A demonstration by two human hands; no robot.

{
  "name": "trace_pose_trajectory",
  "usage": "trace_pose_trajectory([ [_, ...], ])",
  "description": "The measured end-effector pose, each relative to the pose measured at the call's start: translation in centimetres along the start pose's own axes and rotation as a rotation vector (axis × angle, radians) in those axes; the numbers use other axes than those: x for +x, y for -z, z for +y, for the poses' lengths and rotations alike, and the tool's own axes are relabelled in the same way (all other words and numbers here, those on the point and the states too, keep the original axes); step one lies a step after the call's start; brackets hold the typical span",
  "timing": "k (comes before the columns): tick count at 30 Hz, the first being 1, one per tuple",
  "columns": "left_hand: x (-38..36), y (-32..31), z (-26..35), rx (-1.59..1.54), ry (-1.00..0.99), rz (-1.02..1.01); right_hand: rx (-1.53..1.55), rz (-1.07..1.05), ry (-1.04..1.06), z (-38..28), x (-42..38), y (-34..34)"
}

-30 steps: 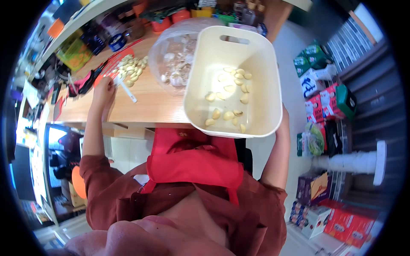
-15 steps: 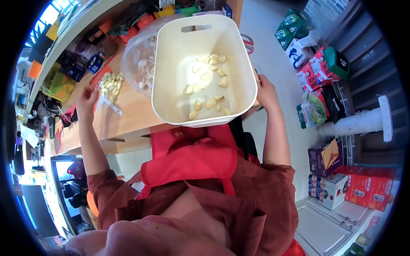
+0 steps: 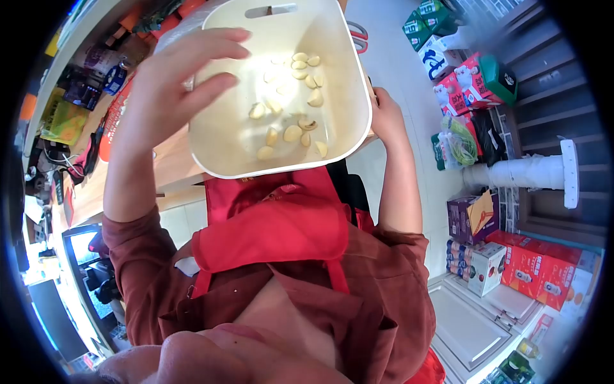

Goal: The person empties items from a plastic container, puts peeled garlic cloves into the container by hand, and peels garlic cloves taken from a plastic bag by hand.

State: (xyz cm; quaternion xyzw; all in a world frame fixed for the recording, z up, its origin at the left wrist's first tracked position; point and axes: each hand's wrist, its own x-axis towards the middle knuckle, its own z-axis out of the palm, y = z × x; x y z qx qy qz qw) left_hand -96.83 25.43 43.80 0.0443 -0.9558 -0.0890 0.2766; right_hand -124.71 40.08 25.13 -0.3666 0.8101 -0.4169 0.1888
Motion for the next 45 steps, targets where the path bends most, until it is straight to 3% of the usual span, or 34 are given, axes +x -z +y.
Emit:
trace_pose_trajectory([
  [2, -1.5, 0.8, -1.4, -0.029, -0.007, 0.063, -0.050, 0.016, 0.008, 0.1, -0.3, 0.3],
  [5, -6.0, 2.2, -5.0, 0.036, 0.144, 0.274, -0.033, -0.012, 0.069, 0.0, 0.0, 0.3],
  [7, -10.7, 2.8, -9.4, 0.045, 0.336, 0.386, -0.101, -0.020, 0.116, 0.6, 0.1, 0.2],
  [9, -16.2, 3.2, -14.6, -0.077, 0.651, 0.515, -0.068, -0.037, 0.153, 1.3, 0.1, 0.3],
  [11, -20.8, 3.8, -18.8, 0.209, 0.807, 0.375, -0.001, -0.057, 0.134, 1.2, 0.0, 0.0],
  [13, -22.8, 3.5, -20.0, -0.012, 1.177, 0.350, 0.070, -0.077, 0.103, 1.1, -0.2, 0.0],
  [14, -25.0, 2.8, -22.3, 0.173, 1.093, 0.323, 0.106, -0.083, 0.085, 1.1, -0.3, -0.1],
  [18, -26.5, 0.4, -26.9, 0.112, 0.916, 0.376, 0.263, -0.107, 0.004, 0.9, -0.2, 0.0],
  [21, -21.6, 0.6, -23.9, -0.050, 1.097, 0.164, 0.396, -0.124, -0.051, 0.8, 0.1, 0.0],
  [25, -19.3, -0.4, -22.0, 0.293, 1.036, -0.046, 0.234, -0.114, -0.028, -0.1, 0.0, 0.2],
  [32, -20.0, -1.6, -21.5, 0.389, 0.996, 0.110, 0.024, -0.102, 0.042, -0.7, -0.1, 0.4],
  [35, -20.0, -1.7, -21.2, 0.394, 0.913, 0.180, 0.331, -0.108, -0.016, 0.4, 0.1, -0.2],
  [39, -20.1, -2.0, -21.1, 0.464, 0.824, 0.254, 0.246, -0.091, 0.022, 0.2, -0.1, 0.0],
  [45, -19.5, -1.8, -20.2, 0.483, 0.867, 0.269, 0.107, -0.080, 0.098, 0.2, -0.2, 0.2],
])
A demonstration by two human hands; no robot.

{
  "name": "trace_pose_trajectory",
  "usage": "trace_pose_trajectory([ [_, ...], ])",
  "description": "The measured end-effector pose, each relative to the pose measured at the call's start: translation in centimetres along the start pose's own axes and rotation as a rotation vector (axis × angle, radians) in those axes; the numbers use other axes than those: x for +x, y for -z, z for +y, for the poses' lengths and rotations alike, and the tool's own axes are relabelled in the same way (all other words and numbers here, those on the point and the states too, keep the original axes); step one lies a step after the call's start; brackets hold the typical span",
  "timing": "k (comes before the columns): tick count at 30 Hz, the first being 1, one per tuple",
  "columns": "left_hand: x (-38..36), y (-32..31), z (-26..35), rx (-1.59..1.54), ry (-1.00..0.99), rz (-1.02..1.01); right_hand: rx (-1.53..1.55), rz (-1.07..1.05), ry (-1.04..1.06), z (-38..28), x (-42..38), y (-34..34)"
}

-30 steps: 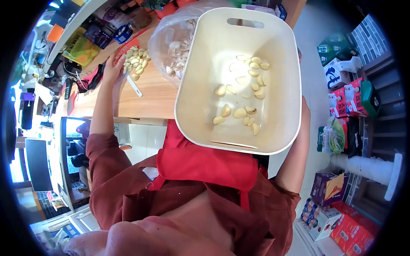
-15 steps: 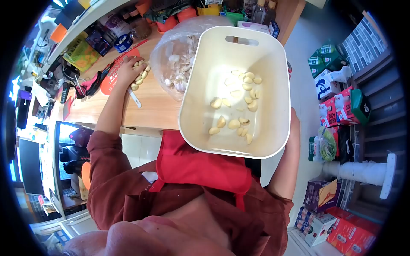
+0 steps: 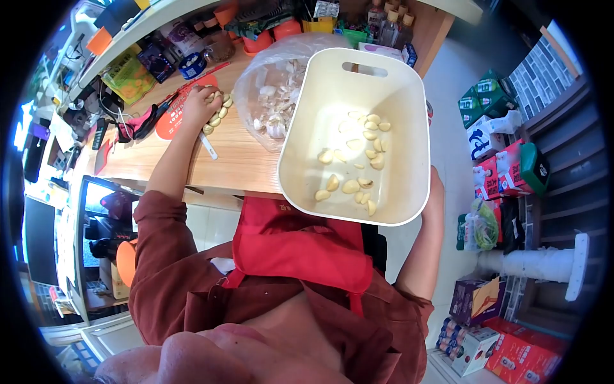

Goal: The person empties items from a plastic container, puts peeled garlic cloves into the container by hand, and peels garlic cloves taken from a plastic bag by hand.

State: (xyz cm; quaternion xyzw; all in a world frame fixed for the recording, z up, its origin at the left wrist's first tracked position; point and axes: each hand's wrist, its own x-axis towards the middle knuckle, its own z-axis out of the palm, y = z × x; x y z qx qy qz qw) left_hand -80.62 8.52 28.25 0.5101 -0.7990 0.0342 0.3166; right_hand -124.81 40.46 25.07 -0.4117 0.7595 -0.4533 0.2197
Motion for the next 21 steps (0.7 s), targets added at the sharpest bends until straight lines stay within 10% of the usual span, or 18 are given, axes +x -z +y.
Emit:
trace_pose_trajectory([
  [9, 1.2, -0.1, -1.2, -0.110, 0.289, -0.035, 0.086, 0.037, -0.014, 2.5, 0.8, -0.2],
  [17, 4.0, 2.5, -1.1, -1.347, 0.829, 0.122, 0.140, 0.068, 0.033, 2.8, 0.7, -0.3],
  [21, 5.8, 6.0, 6.8, -1.696, 0.692, -0.071, 0.128, 0.066, 0.060, 3.4, 1.0, -0.4],
])
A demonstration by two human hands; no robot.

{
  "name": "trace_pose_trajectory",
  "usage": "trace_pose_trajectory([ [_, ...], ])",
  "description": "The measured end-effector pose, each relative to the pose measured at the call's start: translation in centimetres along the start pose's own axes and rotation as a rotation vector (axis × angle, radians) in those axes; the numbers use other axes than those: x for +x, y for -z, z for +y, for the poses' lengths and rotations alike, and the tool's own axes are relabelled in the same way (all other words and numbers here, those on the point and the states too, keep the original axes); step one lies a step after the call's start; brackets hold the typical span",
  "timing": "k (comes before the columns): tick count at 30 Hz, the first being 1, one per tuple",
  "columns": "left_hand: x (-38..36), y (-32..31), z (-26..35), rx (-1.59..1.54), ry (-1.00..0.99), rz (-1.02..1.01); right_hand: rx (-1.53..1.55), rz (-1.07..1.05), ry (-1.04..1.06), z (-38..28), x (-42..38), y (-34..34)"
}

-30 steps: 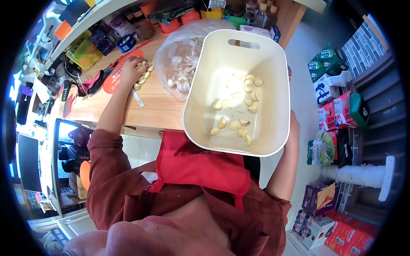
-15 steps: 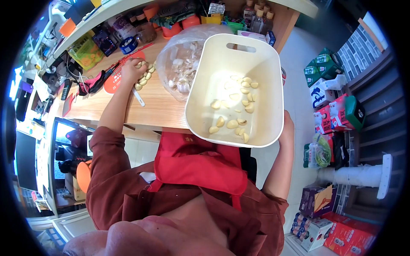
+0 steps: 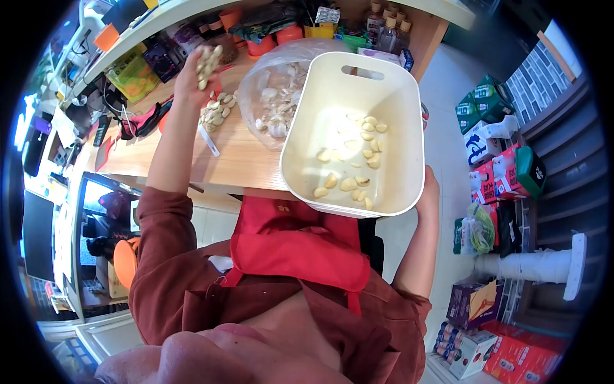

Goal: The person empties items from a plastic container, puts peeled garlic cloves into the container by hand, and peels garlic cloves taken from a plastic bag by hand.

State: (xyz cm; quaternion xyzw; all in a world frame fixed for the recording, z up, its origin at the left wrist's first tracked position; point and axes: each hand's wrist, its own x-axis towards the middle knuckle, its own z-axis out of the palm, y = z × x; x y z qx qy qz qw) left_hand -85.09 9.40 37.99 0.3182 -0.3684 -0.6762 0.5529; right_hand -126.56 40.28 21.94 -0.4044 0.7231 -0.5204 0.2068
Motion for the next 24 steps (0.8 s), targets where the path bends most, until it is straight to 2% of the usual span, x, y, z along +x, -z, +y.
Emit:
trace_pose_trajectory([
  [1, -1.3, -2.8, 0.0, 0.000, -0.013, -0.046, 0.002, -0.002, 0.006, 0.3, 0.1, 0.0],
  [3, -3.4, -7.1, -0.4, -0.016, -0.005, -0.393, 0.005, -0.005, 0.012, 1.0, 0.3, 0.1],
  [5, -6.3, -11.4, -1.2, 0.105, -0.109, -0.519, -0.033, -0.005, -0.003, 0.9, 0.4, 0.0],
  [7, -9.3, -15.1, -2.3, 0.288, -0.179, -0.554, -0.150, -0.006, -0.048, -1.7, -0.2, -0.1],
  [8, -10.3, -16.1, -2.7, 0.466, -0.246, -0.622, -0.229, -0.007, -0.078, -2.9, -0.4, -0.1],
  [9, -11.0, -16.9, -3.2, 0.645, -0.312, -0.685, -0.184, 0.006, -0.054, -2.2, -0.3, 0.0],
  [12, -11.5, -17.4, -5.9, 1.001, -0.720, -0.900, -0.110, 0.035, 0.006, -0.4, -0.2, 0.1],
  [15, -11.8, -17.4, -6.0, 1.304, -0.718, -1.081, -0.118, 0.033, 0.027, -1.1, -0.5, 0.1],
  [16, -12.3, -17.6, -5.2, 1.364, -0.608, -1.122, -0.093, 0.026, 0.023, -1.1, -0.5, 0.1],
  [19, -11.9, -16.9, -5.7, 1.308, -0.775, -1.207, -0.092, 0.010, 0.009, -1.6, -0.5, 0.0],
  [22, -11.8, -16.0, -5.4, 1.079, -0.934, -1.088, -0.064, 0.015, 0.016, -1.5, -0.4, -0.2],
  [24, -11.8, -13.9, -3.6, 1.062, -1.011, -0.966, -0.052, 0.010, -0.006, -1.7, -0.7, 0.0],
])
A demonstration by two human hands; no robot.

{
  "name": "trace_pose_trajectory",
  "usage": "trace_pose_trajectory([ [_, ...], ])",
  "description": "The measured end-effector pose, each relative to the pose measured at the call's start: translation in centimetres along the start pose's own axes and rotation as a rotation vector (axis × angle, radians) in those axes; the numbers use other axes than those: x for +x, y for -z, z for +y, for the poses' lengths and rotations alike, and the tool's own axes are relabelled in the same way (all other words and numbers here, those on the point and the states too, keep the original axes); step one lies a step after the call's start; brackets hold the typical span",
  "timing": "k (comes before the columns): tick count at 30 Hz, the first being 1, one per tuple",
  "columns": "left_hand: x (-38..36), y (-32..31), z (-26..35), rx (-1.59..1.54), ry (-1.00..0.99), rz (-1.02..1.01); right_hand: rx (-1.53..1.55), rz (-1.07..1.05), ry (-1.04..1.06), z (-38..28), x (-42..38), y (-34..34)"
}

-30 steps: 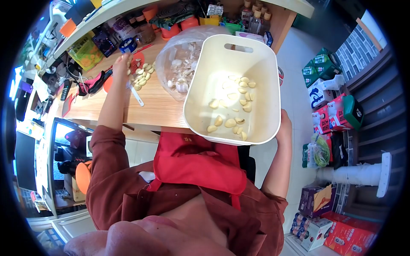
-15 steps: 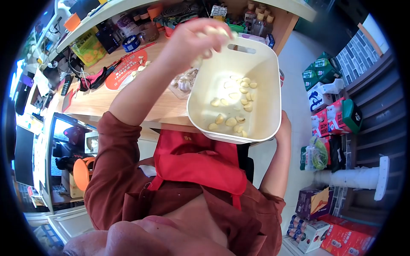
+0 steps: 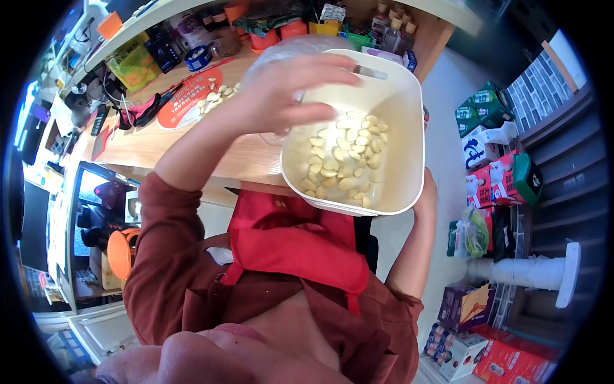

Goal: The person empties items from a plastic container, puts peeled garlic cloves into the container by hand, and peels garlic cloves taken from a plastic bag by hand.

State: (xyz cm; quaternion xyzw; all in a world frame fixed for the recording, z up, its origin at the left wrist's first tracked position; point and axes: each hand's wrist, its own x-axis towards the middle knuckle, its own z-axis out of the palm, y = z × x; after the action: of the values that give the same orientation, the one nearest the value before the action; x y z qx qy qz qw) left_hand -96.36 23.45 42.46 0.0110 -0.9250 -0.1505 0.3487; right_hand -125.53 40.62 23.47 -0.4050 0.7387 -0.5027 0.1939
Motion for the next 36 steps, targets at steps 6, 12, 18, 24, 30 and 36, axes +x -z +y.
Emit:
trace_pose_trajectory([
  [6, -12.8, 5.6, -8.5, -0.039, 0.587, 0.429, 0.018, 0.000, 0.007, 1.3, 0.2, 0.3],
  [12, -24.5, 8.7, -18.7, 0.290, 0.913, 0.307, -0.172, -0.046, 0.016, 0.0, 0.5, 0.2],
  [18, -23.0, 7.6, -21.5, 0.339, 0.818, 0.144, -0.131, -0.050, -0.019, 0.5, 0.5, 0.4],
  [24, -19.5, 6.9, -18.2, 0.084, 0.884, 0.065, -0.047, -0.037, -0.083, -0.6, 0.2, 0.4],
  [30, -21.5, 6.6, -16.6, -0.018, 0.754, -0.044, 0.031, -0.065, -0.066, 0.3, 0.6, 0.3],
  [36, -20.3, 5.8, -12.7, 0.285, 0.590, -0.215, 0.127, -0.043, -0.101, 0.0, 0.3, 0.1],
])
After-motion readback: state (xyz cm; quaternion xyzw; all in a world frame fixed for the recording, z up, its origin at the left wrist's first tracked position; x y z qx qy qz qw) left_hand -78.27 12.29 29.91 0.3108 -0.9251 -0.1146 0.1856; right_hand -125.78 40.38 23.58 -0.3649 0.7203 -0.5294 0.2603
